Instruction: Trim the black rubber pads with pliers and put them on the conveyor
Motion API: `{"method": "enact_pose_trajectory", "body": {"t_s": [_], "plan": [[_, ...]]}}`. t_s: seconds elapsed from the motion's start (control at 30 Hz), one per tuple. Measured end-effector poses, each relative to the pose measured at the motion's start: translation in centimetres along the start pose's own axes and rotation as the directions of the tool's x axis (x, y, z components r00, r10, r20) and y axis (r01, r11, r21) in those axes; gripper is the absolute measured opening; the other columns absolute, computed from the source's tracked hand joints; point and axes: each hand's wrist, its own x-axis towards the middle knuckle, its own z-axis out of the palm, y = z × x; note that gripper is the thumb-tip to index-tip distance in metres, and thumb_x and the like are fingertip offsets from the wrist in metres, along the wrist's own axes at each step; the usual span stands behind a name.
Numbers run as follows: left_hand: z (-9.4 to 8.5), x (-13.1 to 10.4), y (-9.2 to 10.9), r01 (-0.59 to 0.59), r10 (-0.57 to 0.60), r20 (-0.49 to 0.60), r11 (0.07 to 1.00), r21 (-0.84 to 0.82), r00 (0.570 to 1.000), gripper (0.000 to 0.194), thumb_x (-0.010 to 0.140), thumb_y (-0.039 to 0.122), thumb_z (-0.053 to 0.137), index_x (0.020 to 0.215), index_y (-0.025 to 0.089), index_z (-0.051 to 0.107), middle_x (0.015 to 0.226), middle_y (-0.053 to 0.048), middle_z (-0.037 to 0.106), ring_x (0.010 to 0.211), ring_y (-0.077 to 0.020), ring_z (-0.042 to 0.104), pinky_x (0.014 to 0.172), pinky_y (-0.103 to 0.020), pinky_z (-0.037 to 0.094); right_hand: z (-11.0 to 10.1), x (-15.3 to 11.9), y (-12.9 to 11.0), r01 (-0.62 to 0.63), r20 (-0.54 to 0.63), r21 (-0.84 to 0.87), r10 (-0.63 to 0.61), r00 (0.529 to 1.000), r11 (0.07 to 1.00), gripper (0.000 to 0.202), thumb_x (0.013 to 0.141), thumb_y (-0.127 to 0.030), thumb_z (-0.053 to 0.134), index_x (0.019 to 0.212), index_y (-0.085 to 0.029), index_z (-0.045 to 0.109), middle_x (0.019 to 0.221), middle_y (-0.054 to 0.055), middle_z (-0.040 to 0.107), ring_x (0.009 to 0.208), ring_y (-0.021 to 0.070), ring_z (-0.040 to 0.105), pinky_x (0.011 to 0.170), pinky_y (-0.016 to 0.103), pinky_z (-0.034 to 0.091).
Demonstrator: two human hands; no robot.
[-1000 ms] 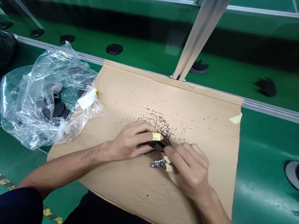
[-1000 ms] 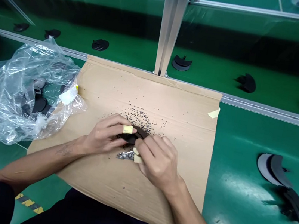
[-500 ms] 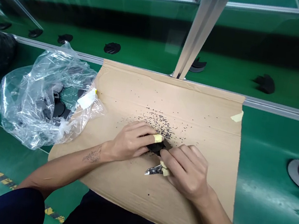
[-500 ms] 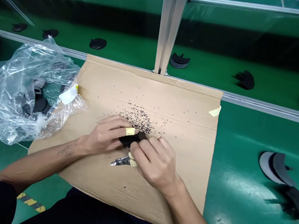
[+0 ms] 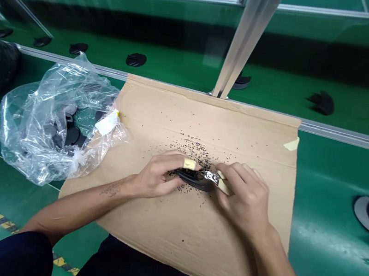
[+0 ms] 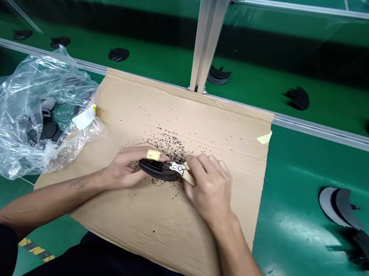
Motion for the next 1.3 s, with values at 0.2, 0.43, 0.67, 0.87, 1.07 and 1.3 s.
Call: {"method": "enact_pose_trajectory", "body": {"t_s": [0.2,0.43,0.67,0.87,1.07,1.3], "plan": [[0.1,-0.1,0.0,-0.008,0.008,0.011,1.0,-0.017,1.0,0.036,0.088,0.009,0.059,0.122,0.019,0.067,0.101,-0.008,0.076,0.091,-0.017,0.07,0.082,-0.035,0.06,-0.1,-0.2,-0.2,0.036,0.009,-0.014,-0.036,0.999,0.999,0.021,0.086,-0.011,0.052,0.1,-0.018,0.067,0.078,0.004,0.069,0.071,0.0175,0.057,0.063,0.031,0.039],[0.3,-0.1,0.1,-0.028,0.028,0.008,0.999,-0.034,1.0,0.033,0.089,0.011,0.062,0.121,0.016,0.067,0.092,-0.007,0.075,0.085,-0.016,0.07,0.075,-0.03,0.06,-0.2,0.0,-0.5,0.056,-0.039,-0.135,-0.062,0.997,0.989,0.017,0.087,-0.009,0.054,0.092,-0.019,0.067,0.069,0.002,0.065,0.064,0.0158,0.051,0.059,0.031,0.035],[0.6,-0.3,-0.1,-0.059,0.058,-0.023,0.997,-0.045,0.998,0.033,0.091,0.011,0.06,0.122,0.019,0.068,0.096,-0.007,0.077,0.09,-0.0162,0.072,0.078,-0.032,0.061,-0.4,0.1,-0.9,0.059,-0.047,-0.202,-0.07,0.996,0.978,0.019,0.086,-0.007,0.054,0.088,-0.021,0.068,0.064,0.001,0.059,0.063,0.0165,0.049,0.059,0.033,0.032],[0.5,-0.3,0.0,-0.073,0.072,-0.038,0.997,-0.026,0.997,0.033,0.091,0.01,0.06,0.122,0.019,0.068,0.098,-0.008,0.077,0.091,-0.0155,0.072,0.078,-0.03,0.062,-0.5,0.2,-1.1,0.058,-0.063,-0.27,-0.078,0.995,0.961,0.015,0.088,-0.01,0.056,0.085,-0.021,0.066,0.061,0.0,0.058,0.06,0.0156,0.045,0.058,0.032,0.034],[0.6,-0.2,0.0,-0.112,0.111,-0.046,0.994,-0.009,0.993,0.034,0.09,0.009,0.061,0.123,0.017,0.067,0.097,-0.008,0.077,0.092,-0.0162,0.072,0.079,-0.031,0.062,-1.1,0.2,-1.3,0.071,-0.035,-0.289,-0.085,0.996,0.955,0.016,0.088,-0.009,0.056,0.085,-0.02,0.066,0.059,0.0,0.055,0.059,0.016,0.043,0.057,0.033,0.032],[0.4,-0.4,0.0,-0.136,0.137,-0.048,0.991,0.014,0.989,0.03,0.091,0.009,0.06,0.12,0.017,0.067,0.099,-0.007,0.077,0.095,-0.0154,0.073,0.082,-0.03,0.063,-1.0,0.1,-1.6,0.073,-0.06,-0.261,-0.092,0.994,0.963,0.018,0.09,-0.009,0.056,0.081,-0.02,0.067,0.056,-0.001,0.054,0.056,0.0145,0.043,0.055,0.032,0.031]]}}
